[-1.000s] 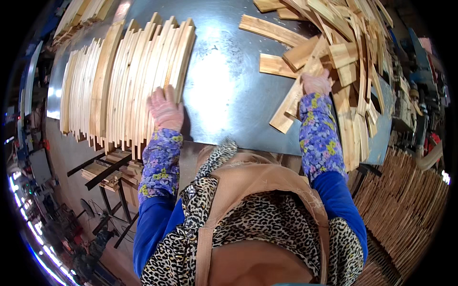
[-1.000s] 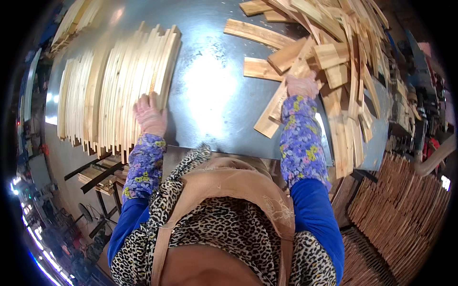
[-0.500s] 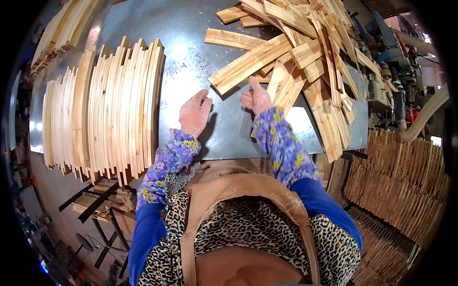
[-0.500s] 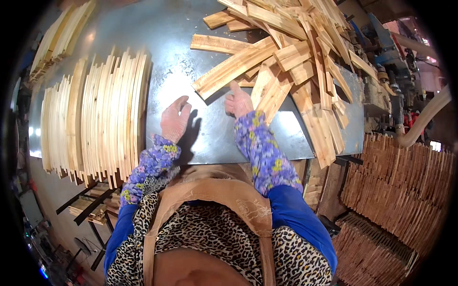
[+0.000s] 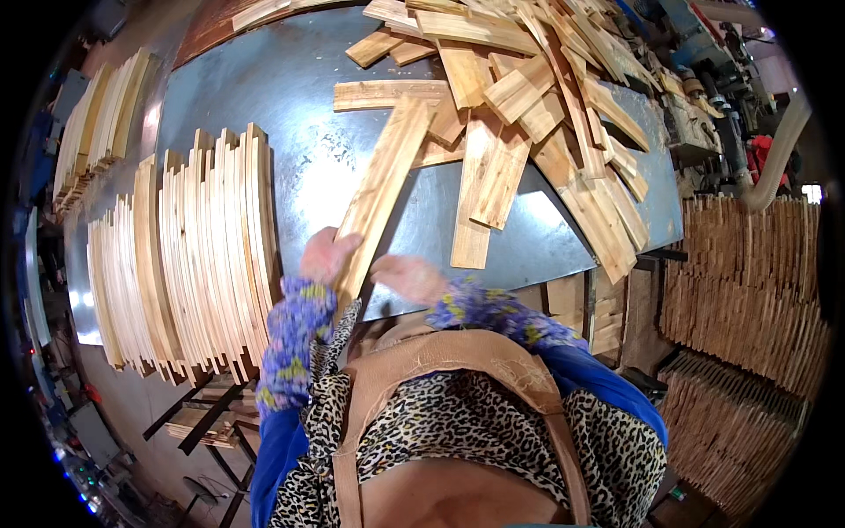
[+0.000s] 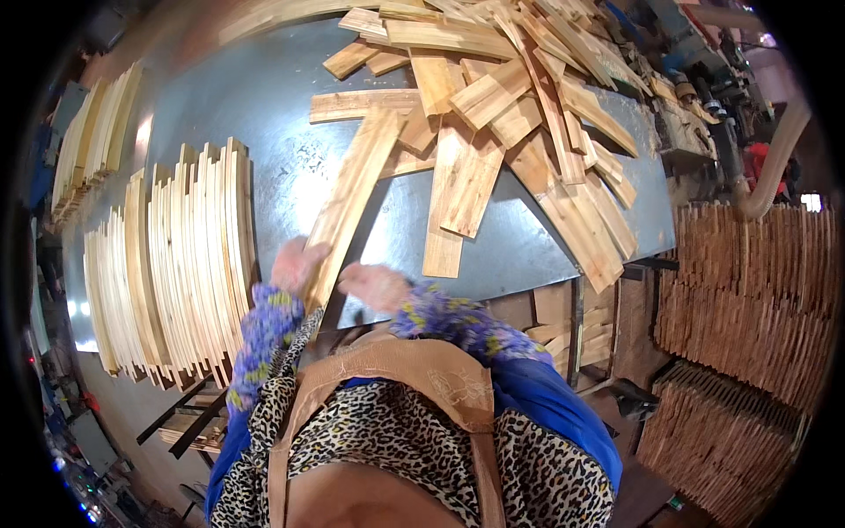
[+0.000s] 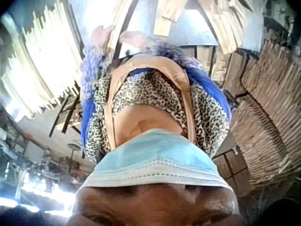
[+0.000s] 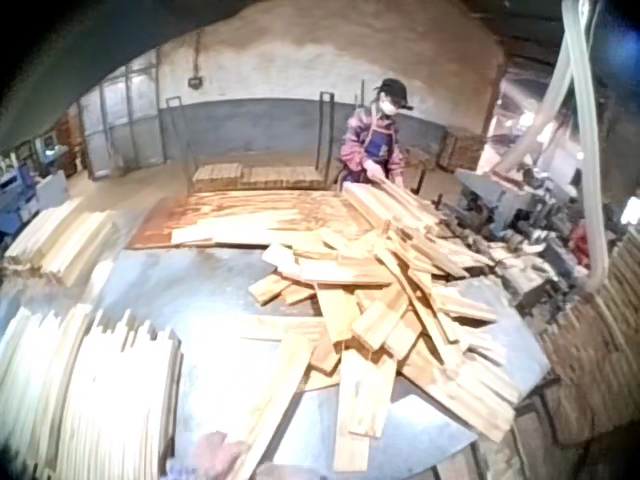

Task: The person repeatedly picks up thin wooden planks from a large pile on a metal table and stacks them into a neat pile. The person handles the planks one at a time or in small groups, aligning them as they build the stack.

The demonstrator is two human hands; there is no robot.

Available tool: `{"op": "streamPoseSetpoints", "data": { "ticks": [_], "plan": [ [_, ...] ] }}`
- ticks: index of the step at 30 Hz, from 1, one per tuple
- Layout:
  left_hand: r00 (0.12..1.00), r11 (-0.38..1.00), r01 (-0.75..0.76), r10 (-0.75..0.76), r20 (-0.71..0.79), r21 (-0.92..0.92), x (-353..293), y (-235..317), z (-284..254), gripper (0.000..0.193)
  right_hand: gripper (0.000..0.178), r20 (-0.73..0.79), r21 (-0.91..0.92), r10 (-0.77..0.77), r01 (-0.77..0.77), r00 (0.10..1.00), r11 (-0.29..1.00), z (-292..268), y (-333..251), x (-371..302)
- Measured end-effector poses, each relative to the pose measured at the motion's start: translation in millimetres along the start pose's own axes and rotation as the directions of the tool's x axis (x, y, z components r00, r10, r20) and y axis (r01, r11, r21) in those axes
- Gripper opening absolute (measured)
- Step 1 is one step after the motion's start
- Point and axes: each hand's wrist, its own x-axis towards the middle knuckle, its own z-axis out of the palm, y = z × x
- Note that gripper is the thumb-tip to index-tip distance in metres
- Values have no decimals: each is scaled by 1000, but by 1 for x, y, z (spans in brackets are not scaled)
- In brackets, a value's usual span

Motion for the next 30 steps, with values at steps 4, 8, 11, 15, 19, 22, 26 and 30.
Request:
{"op": "streamPoseSetpoints", "data": {
  "ticks": [4,8,11,15,19,22,26,30],
  "plan": [
    [909,958,205,-111,-401,200,-33,-72,8,56,50,-748,625,218,557,626,547,-104,80,-16],
    [694,589,486,189,-695,646,-39,-113,-12,70,64,-842,383,374,-56,388,922,-218,135,2],
    [719,660,411,189,-669,629,-25,-94,-23,78,69,-655,498,468,-128,593,858,-258,150,30],
    [752,834,-140,440,-490,533,3,-20,2,58,60,-548,812,571,222,611,540,-216,113,41],
    [914,903,-367,395,-92,225,25,58,38,71,41,-399,886,371,248,838,392,-87,26,3],
    [922,947,-309,274,274,91,26,70,34,72,41,102,666,281,-275,954,693,-20,1,-21],
    [986,961,-101,62,158,256,0,12,8,66,36,-607,468,106,247,788,849,-64,53,-15],
    [867,717,-21,361,-344,697,-28,-67,-4,56,38,-957,-102,-21,-268,290,958,-153,109,11]
  ]
}}
